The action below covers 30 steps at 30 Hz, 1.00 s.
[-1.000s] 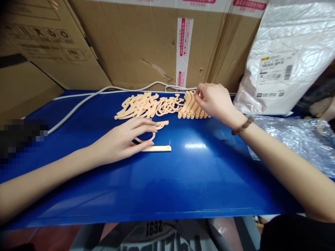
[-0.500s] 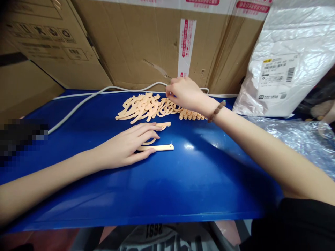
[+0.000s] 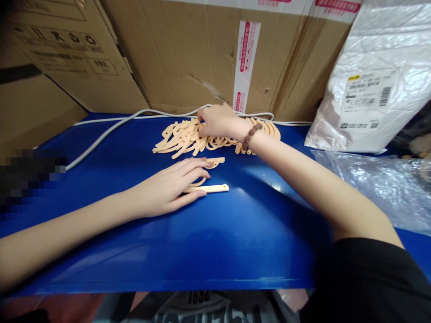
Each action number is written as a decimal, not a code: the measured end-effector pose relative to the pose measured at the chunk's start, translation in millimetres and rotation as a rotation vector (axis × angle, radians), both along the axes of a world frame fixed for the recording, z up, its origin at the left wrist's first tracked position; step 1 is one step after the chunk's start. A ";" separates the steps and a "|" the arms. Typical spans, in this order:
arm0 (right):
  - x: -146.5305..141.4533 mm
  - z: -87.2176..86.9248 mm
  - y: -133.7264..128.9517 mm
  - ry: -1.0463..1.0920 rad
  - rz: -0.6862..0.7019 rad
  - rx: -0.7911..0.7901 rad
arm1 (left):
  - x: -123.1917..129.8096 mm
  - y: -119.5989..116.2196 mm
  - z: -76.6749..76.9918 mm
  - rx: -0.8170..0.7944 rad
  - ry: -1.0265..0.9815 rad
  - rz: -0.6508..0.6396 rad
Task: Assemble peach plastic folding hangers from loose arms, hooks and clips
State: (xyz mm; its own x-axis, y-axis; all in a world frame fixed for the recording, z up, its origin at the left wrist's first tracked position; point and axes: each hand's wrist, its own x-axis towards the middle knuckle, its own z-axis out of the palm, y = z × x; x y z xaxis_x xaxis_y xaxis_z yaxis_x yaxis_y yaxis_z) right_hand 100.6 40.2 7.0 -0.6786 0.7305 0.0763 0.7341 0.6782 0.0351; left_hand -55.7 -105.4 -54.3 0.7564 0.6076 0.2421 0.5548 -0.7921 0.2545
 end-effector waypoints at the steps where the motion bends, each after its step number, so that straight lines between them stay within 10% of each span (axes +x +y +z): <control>1: -1.6 -1.3 0.6 -0.008 0.006 -0.007 | 0.0 0.1 0.0 0.002 0.002 -0.002; 30: -8.1 -15.6 -2.3 0.079 0.109 0.042 | 27.9 -0.5 10.0 0.050 0.066 0.022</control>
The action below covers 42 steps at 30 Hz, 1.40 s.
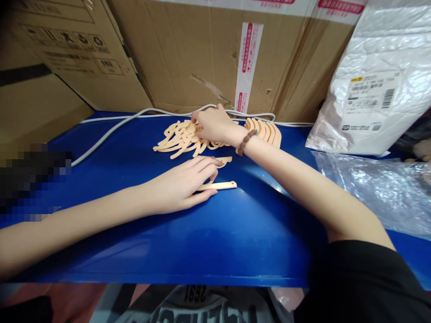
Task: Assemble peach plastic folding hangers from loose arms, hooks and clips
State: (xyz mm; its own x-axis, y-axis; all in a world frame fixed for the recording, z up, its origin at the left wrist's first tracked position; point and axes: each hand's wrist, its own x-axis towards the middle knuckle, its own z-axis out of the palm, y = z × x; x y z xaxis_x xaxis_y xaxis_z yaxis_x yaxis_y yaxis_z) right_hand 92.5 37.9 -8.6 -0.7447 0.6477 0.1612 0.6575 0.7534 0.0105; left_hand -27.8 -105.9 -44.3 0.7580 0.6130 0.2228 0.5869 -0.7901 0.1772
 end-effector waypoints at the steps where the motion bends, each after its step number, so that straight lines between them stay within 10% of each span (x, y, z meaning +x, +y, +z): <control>1: 0.1 0.2 -0.3 -0.017 0.003 0.002 | 0.4 -0.1 -0.2 -0.004 -0.004 0.005; 13: 2.8 -1.5 -1.8 0.023 0.007 0.061 | -0.5 -2.7 -4.9 -0.002 -0.028 -0.017; 22: 55.3 36.1 -33.0 0.599 -0.019 -0.168 | -6.9 -3.1 -5.1 -0.030 -0.056 -0.019; 27: 100.6 26.2 -61.9 0.866 -0.064 -0.418 | -9.1 -3.3 -5.9 -0.037 -0.058 -0.022; 35: 122.9 -20.2 -114.0 0.402 -0.021 -0.120 | -11.4 -3.8 -8.2 -0.075 -0.079 0.042; 42: 122.3 -24.8 -123.5 0.189 0.027 0.034 | -10.7 -3.4 -8.8 -0.016 -0.057 0.054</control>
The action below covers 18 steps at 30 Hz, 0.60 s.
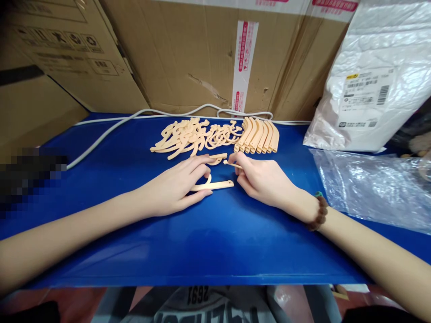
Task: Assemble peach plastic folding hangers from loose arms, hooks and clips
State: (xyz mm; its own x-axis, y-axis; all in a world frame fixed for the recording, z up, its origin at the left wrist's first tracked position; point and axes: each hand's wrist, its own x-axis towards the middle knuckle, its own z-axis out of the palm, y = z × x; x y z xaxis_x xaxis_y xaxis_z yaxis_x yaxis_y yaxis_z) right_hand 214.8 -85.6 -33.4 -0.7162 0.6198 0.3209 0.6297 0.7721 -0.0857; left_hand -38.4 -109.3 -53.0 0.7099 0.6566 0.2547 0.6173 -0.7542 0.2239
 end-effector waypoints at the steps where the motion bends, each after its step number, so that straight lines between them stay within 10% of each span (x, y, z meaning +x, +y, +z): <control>1: 1.0 0.4 0.2 -0.003 -0.018 -0.010 | 0.1 -0.1 -0.3 0.026 0.010 -0.003; 18: -1.0 1.0 -0.7 -0.132 0.004 -0.083 | 0.4 -1.6 -6.2 0.004 0.015 -0.016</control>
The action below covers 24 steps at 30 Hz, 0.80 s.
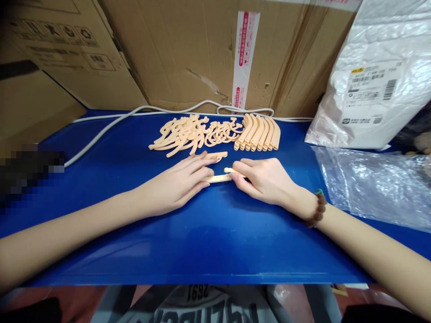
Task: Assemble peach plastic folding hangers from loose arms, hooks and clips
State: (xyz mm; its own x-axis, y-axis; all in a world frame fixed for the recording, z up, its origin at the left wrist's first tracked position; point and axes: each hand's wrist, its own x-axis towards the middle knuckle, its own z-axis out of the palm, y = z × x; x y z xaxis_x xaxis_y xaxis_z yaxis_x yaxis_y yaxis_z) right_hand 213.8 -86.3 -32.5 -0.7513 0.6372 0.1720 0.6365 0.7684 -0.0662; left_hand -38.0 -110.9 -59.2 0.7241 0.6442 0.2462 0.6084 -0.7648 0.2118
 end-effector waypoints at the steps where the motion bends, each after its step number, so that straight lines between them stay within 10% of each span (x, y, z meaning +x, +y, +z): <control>1: -0.1 0.6 -0.3 0.032 -0.019 -0.010 | 0.1 0.2 -0.5 -0.008 -0.012 0.006; 24: -4.1 8.3 -11.2 0.074 -0.155 -0.277 | -0.6 1.0 0.0 -0.064 -0.128 -0.017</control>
State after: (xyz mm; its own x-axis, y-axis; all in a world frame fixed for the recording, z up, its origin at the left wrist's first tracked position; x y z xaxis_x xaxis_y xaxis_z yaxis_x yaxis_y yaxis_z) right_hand 209.7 -97.5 -24.1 -0.6333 0.7734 0.0265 0.7303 0.6087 -0.3101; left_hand -38.7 -109.9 -59.2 0.7008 0.6492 0.2958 0.5602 -0.7575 0.3352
